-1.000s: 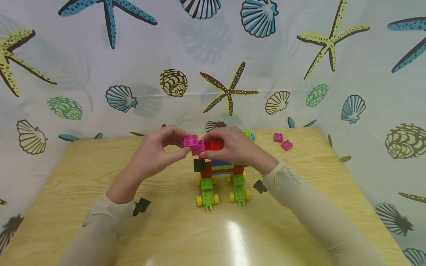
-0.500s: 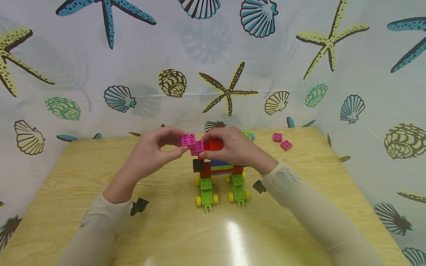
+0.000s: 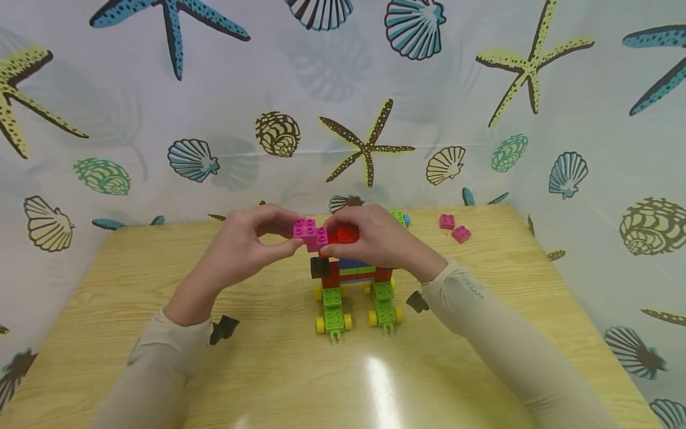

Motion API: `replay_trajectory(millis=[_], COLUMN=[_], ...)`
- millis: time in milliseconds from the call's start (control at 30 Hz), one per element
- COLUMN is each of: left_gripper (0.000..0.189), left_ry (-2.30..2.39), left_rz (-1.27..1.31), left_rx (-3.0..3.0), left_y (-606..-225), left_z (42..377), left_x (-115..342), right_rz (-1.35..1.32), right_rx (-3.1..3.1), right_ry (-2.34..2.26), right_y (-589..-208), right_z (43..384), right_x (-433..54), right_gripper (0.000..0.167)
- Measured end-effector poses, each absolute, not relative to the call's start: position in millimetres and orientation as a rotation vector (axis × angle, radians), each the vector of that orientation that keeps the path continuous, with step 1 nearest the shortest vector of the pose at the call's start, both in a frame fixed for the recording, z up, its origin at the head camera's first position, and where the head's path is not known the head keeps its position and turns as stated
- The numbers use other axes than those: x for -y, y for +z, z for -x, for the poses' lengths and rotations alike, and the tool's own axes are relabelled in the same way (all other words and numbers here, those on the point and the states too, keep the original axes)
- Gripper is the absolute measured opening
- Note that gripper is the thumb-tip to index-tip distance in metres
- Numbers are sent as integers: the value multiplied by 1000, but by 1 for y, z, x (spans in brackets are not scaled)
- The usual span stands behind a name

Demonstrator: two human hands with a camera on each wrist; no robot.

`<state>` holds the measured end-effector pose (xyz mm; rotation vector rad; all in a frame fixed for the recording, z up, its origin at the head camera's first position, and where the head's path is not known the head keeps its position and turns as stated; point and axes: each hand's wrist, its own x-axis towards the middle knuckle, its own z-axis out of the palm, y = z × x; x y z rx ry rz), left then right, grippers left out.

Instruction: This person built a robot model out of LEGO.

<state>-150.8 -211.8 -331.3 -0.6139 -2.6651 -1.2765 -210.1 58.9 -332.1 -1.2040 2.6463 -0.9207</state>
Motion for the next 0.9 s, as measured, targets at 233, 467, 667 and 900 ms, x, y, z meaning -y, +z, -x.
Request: replay_trajectory(millis=[233,467,667,900], left_gripper=[30,31,33,30], left_ry=[-1166,-1165,-1390,-1437], left_rz=[647,644,598,553], left_rx=[2719,2740,2643,2601], left_y=[-326,-324,-336,-341], left_z=[152,152,152,153], left_x=[213,213,211,207], right_rz=[1199,1199,1191,1187], right_rx=[-2643,-2637,-2630,-2627], right_ry=[-925,-933,-934,-943], right_y=[-333,-333,-332,-332], right_z=[210,210,210,210], right_x=[-58,-58,-58,-59], right_gripper=[37,37,37,38])
